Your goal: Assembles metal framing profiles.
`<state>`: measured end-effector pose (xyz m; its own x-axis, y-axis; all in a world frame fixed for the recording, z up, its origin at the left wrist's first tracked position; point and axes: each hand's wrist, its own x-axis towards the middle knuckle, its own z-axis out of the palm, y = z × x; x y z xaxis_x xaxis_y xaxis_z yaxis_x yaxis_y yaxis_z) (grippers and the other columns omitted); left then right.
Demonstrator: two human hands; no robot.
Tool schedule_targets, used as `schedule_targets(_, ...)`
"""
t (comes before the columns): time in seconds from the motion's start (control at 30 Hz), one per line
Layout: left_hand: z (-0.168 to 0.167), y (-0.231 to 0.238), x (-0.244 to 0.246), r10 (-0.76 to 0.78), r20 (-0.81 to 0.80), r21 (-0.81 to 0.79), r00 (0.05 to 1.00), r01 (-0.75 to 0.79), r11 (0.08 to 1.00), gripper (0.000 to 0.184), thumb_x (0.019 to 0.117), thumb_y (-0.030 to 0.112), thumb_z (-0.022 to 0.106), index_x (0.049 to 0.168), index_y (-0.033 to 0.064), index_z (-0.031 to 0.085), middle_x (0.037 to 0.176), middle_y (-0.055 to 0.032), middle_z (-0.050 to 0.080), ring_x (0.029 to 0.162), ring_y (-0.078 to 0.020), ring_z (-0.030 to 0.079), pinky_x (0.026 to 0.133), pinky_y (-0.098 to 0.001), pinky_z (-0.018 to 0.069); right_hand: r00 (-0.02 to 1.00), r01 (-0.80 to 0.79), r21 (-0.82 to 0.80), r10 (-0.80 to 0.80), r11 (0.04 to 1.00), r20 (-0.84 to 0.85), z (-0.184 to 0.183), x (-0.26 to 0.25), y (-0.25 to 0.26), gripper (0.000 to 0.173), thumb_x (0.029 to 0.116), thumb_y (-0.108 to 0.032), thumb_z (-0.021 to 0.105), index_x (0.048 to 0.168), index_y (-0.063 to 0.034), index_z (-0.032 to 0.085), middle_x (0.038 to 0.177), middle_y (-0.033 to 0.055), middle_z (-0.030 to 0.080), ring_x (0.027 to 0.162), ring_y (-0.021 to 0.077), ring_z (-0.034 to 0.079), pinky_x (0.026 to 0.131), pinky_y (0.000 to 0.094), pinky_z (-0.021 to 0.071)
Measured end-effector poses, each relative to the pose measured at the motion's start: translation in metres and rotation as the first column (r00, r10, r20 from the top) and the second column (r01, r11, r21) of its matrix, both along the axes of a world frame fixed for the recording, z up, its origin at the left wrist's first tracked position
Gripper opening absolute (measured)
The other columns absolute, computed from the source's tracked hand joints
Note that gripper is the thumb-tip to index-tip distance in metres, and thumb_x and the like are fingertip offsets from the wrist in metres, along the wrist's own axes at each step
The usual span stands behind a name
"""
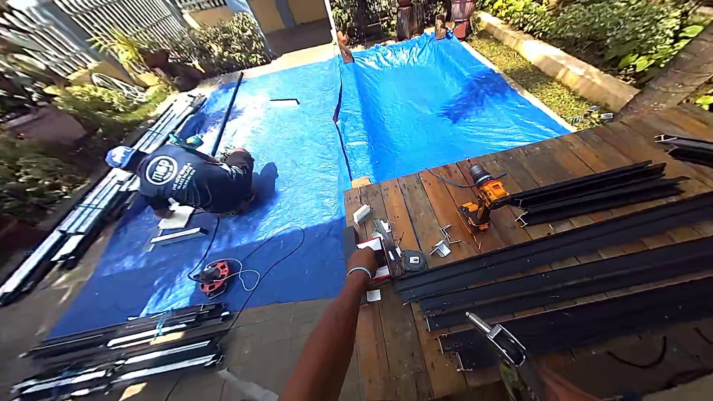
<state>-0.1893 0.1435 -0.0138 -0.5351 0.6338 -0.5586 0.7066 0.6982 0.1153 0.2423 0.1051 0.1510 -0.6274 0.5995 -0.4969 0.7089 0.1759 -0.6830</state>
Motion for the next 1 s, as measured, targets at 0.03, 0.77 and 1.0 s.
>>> schedule_targets(0.03,-0.001,-0.004,-0.002,0.028,0.01,0.059,1.0,-0.029,0.998,0.025,0.0944,0.021,0.068,0.113,0.0053,0.074,0.117,-0.0229,0.071,0.114,-0.0423,0.067,0.094,-0.0652,0.0526,0.998,-0.019,0.016,0.02,1.0,-0.055,-0.003,0.001,-0.001,0.057,0.096,-0.014,0.064,0.149,0.003,0.05,0.132,0.0239,0.063,0.116,0.0382,0.065,0.1,0.0587,0.0511)
schedule_targets(0.77,0.144,-0.084,0.178,-0.396,0.658,0.753,0.64,-0.57,0.329,0.013,0.0967,0.007,0.07,0.102,-0.0025,0.077,0.097,-0.0149,0.074,0.08,-0.0208,0.072,0.078,-0.0357,0.0635,0.862,-0.19,-0.063,0.136,0.98,-0.488,-0.02,0.025,0.061,0.023,0.0894,-0.013,0.072,0.109,-0.0033,0.064,0.101,0.0062,0.073,0.076,0.011,0.067,0.067,0.0316,0.0561)
schedule_targets(1.0,0.144,-0.046,0.217,-0.398,0.62,0.784,0.676,-0.514,0.347,0.012,0.0977,0.008,0.069,0.1,-0.0004,0.078,0.097,-0.0132,0.074,0.083,-0.0198,0.072,0.081,-0.0354,0.0629,0.847,-0.276,-0.102,0.192,0.956,-0.496,-0.025,0.069,0.121,0.022,0.0901,-0.016,0.072,0.107,-0.0048,0.064,0.103,0.0053,0.073,0.075,0.0095,0.066,0.066,0.0301,0.0556)
